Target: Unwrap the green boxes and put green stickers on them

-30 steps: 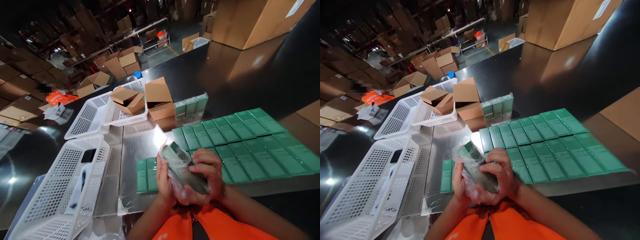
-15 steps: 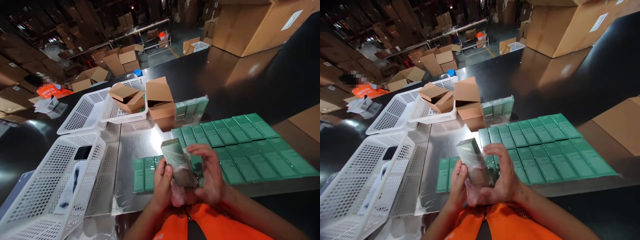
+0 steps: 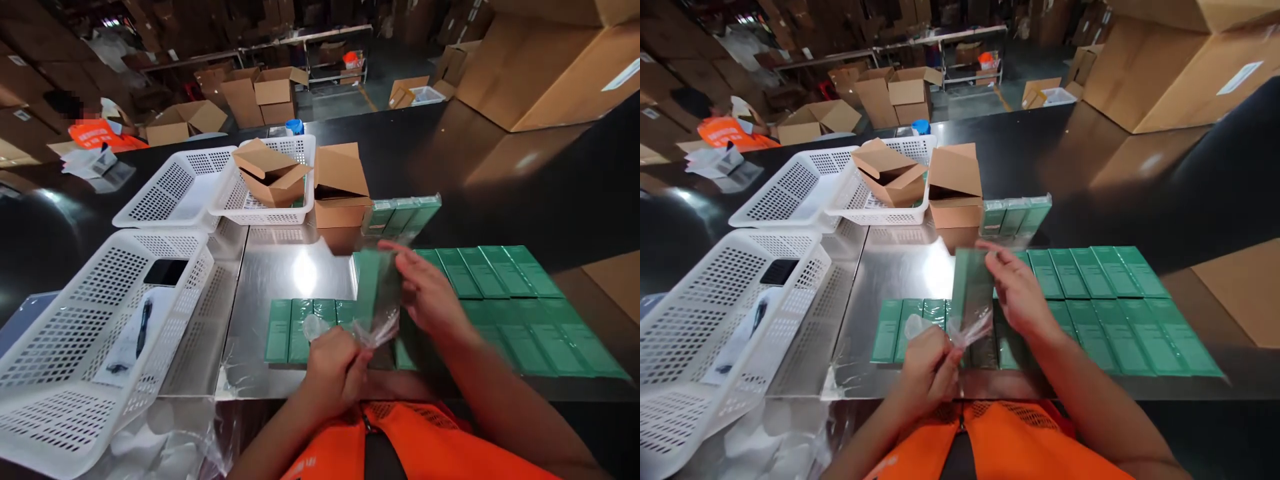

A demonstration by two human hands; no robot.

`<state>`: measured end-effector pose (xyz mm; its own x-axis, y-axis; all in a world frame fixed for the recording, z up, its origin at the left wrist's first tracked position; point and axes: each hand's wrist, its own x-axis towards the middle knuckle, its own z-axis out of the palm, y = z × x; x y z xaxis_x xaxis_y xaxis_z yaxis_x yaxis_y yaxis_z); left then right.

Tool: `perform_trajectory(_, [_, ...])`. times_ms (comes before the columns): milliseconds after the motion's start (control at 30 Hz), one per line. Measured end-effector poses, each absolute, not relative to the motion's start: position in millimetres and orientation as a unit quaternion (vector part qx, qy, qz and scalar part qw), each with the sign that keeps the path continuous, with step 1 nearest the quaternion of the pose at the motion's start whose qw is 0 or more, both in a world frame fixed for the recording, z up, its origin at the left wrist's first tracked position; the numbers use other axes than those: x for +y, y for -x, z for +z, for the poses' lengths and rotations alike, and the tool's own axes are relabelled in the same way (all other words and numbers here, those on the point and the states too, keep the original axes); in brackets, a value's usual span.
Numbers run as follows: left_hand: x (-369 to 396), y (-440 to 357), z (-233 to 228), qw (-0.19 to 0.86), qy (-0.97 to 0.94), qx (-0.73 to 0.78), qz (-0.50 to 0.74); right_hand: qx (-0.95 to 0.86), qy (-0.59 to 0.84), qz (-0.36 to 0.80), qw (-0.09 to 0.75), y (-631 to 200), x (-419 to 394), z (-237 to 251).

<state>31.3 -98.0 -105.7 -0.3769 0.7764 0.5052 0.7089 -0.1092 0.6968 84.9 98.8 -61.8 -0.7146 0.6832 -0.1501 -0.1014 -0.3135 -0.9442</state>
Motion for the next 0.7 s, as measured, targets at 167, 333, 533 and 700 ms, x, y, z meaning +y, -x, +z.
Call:
perform_trajectory(167, [-119.4,-32.9,-104.1,0.092,-0.573,0.596,0.556,-0.698,0.279,0.549,0.366,-46.5,145.6,-78.8])
perform_trajectory(333, [-146.4,-30.6,-110.7,0.155,-0.494,0.582,0.628,-0.867,0.212,0.379,0.243,-4.5,149.5,-110.6])
perform_trajectory(533, [-160.5,-21.8,-107.4,0.196,-0.464,0.617,0.605,-0.944,0.182,0.249,0.115,2.0,140.2,-139.7])
perform_trajectory(700, [-155.3,-19.4,-109.9,0.182,-0.415,0.661,0.598,-0.968,0.163,0.17,0.09,-16.4,139.5,-126.1])
